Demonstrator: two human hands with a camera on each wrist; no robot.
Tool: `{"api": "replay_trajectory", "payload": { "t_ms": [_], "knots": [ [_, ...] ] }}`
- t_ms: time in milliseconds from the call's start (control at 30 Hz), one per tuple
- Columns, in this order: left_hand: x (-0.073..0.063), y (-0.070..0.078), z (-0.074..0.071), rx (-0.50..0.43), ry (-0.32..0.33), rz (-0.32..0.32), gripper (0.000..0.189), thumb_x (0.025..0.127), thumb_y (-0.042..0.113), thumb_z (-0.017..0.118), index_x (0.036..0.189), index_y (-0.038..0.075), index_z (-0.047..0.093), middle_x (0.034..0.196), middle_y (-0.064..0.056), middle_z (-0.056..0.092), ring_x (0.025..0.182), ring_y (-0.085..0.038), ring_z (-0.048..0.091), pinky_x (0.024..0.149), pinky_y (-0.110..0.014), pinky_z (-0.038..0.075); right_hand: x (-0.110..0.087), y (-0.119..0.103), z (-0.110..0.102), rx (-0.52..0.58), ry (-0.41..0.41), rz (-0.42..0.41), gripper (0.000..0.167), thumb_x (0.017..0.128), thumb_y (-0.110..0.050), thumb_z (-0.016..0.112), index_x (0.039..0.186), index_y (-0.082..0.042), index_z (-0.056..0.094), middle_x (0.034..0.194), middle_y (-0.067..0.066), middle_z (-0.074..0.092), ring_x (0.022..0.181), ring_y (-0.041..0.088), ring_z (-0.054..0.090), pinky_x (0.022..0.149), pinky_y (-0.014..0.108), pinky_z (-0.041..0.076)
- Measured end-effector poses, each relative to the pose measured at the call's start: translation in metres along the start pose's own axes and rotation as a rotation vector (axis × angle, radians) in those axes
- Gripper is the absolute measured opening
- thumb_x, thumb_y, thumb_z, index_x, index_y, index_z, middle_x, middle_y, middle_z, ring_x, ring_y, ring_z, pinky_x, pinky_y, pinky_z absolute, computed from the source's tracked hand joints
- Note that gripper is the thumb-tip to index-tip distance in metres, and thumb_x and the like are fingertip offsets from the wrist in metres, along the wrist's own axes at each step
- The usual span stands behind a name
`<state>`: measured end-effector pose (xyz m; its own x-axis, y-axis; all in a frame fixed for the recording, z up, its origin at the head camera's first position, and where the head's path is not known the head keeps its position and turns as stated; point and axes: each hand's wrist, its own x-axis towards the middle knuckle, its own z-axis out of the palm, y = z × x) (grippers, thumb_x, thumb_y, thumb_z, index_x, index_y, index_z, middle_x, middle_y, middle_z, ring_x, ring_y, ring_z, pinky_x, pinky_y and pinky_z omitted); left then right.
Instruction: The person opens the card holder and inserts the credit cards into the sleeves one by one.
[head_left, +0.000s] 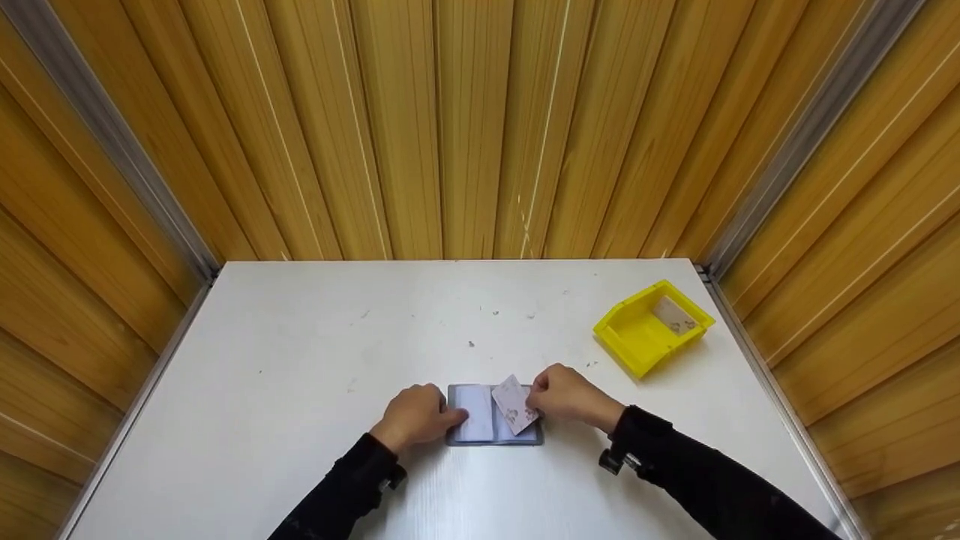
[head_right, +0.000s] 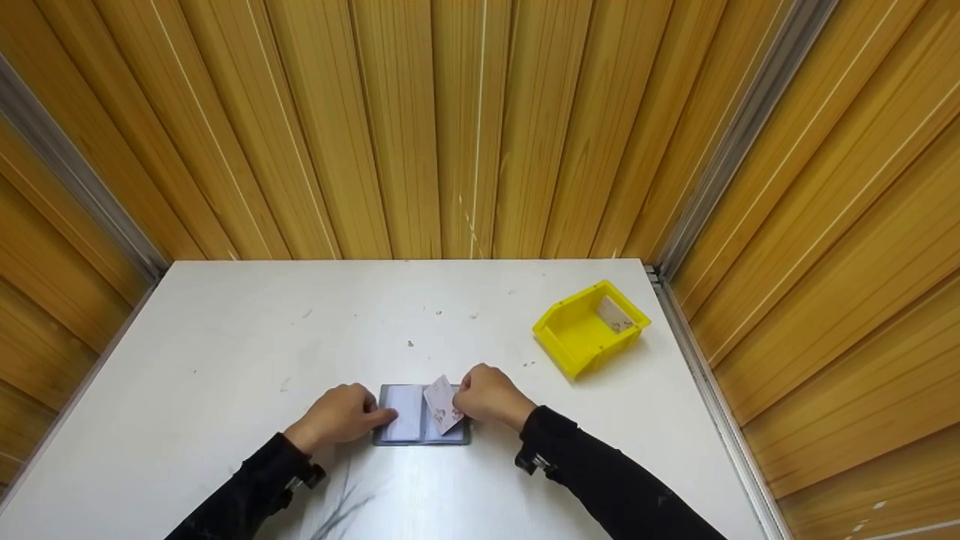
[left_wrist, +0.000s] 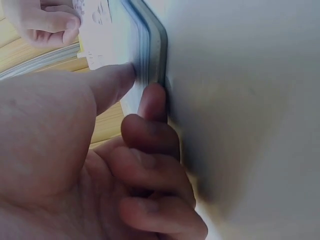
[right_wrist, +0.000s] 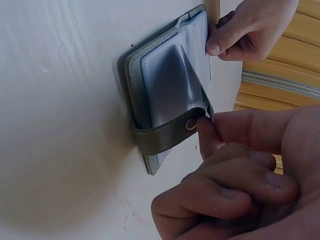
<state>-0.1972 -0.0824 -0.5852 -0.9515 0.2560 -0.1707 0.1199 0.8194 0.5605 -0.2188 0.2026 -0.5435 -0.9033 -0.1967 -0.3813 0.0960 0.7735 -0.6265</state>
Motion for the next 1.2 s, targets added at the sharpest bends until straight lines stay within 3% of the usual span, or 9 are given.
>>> {"api": "replay_trajectory", "payload": {
  "t_ms": [233, 500, 733, 1200],
  "knots": [
    [-0.001, 0.0, -0.001, -0.01, -0.012, -0.012, 0.057, 0.098, 0.046, 0.079, 0.058, 0.021, 0.048, 0.056, 0.008, 0.04, 0.057, -0.014, 0.042, 0.054, -0.031, 0.031, 0.0, 0.0, 0.0, 0.017, 0.006, 0.01, 0.012, 0.094, -0.018, 0.075, 0.086, -0.01, 0.077, 0.088, 0.003, 0.073, 0.079, 0.016, 0.06, 0.065, 0.026, 0.045],
    [-0.004, 0.001, -0.003, -0.007, 0.013, 0.02, 0.046, 0.097, 0.043, 0.08, 0.066, 0.016, 0.059, 0.063, 0.004, 0.05, 0.062, -0.016, 0.048, 0.057, -0.032, 0.035, 0.002, 0.002, 0.001, 0.0, 0.002, -0.039, 0.018, 0.093, -0.017, 0.074, 0.076, -0.011, 0.075, 0.073, -0.003, 0.064, 0.07, 0.012, 0.053, 0.061, 0.025, 0.039],
    [-0.004, 0.003, -0.003, -0.011, 0.014, 0.022, 0.047, 0.097, 0.041, 0.081, 0.064, 0.016, 0.058, 0.061, 0.005, 0.047, 0.06, -0.016, 0.047, 0.056, -0.031, 0.033, 0.002, 0.0, 0.003, 0.009, 0.001, -0.013, 0.017, 0.091, -0.019, 0.076, 0.077, -0.011, 0.077, 0.08, 0.0, 0.073, 0.069, 0.013, 0.056, 0.06, 0.025, 0.041],
    [-0.002, 0.003, -0.003, -0.005, -0.007, 0.005, 0.05, 0.099, 0.043, 0.079, 0.063, 0.018, 0.055, 0.061, 0.005, 0.045, 0.062, -0.016, 0.047, 0.058, -0.031, 0.034, 0.004, -0.005, 0.014, -0.008, -0.016, -0.034, 0.017, 0.092, -0.019, 0.077, 0.077, -0.011, 0.077, 0.079, -0.002, 0.071, 0.07, 0.013, 0.056, 0.06, 0.025, 0.04]
  ]
}}
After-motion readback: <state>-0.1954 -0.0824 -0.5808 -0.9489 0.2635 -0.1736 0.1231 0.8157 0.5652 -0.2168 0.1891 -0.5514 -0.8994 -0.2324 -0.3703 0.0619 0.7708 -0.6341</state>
